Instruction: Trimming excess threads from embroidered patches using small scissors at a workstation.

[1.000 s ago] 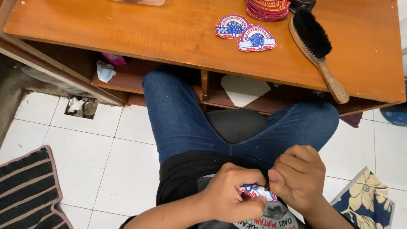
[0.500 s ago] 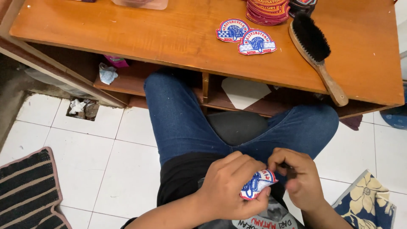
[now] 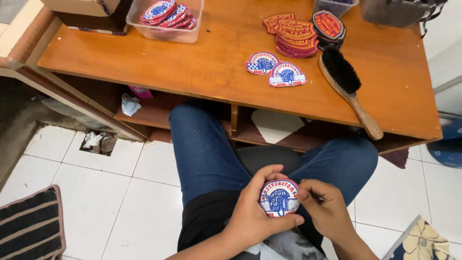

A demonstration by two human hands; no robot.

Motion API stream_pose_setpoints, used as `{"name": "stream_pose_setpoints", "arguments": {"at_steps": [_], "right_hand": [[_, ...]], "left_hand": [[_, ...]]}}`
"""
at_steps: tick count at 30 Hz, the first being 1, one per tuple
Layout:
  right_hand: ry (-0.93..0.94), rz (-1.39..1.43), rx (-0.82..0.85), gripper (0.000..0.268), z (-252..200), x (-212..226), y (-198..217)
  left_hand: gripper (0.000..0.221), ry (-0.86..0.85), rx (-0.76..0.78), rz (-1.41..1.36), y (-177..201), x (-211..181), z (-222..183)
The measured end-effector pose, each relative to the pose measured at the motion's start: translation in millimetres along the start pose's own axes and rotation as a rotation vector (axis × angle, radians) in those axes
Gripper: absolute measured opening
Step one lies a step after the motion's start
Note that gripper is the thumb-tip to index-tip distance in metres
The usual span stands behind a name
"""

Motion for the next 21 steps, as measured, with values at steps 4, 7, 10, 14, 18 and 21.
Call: {"name": "stream_pose_setpoints", "arguments": {"at_steps": [4,7,10,14,18,21], "right_hand": [[0.11,-0.052,-0.056,0.039,3.5,-1.5,4.0],[0.092,0.083,-0.085,0.037,4.6,-1.0,9.4],[0.017,0.091,-0.094,0.035,8.3,-5.3,13.9],[-0.044,0.017,-0.11,0.026,17.4,-4.7,10.1],[-0.194,0.077,-0.151,0.037,24.6,-4.8,5.8],[-0.299,0.064,-0.188,0.036,21.8,-15.3,5.2]], "left_hand": [[0.082,-0.018,-0.016,-0.242,3.1,4.6,2.8],[0.053,0.187,0.05,-0.424,4.6,18.3,6.7],[0.036,0.304,0.079,-0.504,1.7,26.8,8.6],[0.038,0.309,0.162,-0.421,-0.7,32.5,16.5],[0.038,0.304,0.161,-0.426,-1.9,29.0,26.7],[0.04,0.296,0.152,-0.453,-2.8,41.5,27.5]]}}
Point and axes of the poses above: each hand's wrist, its own z-axis towards the middle knuckle, its own y-axis out of the back of the hand, x = y × z, the point moved 1 cm from there along z, towards the middle knuckle, and after that the axes turned 3 degrees about -x, right-handed, at the moved point
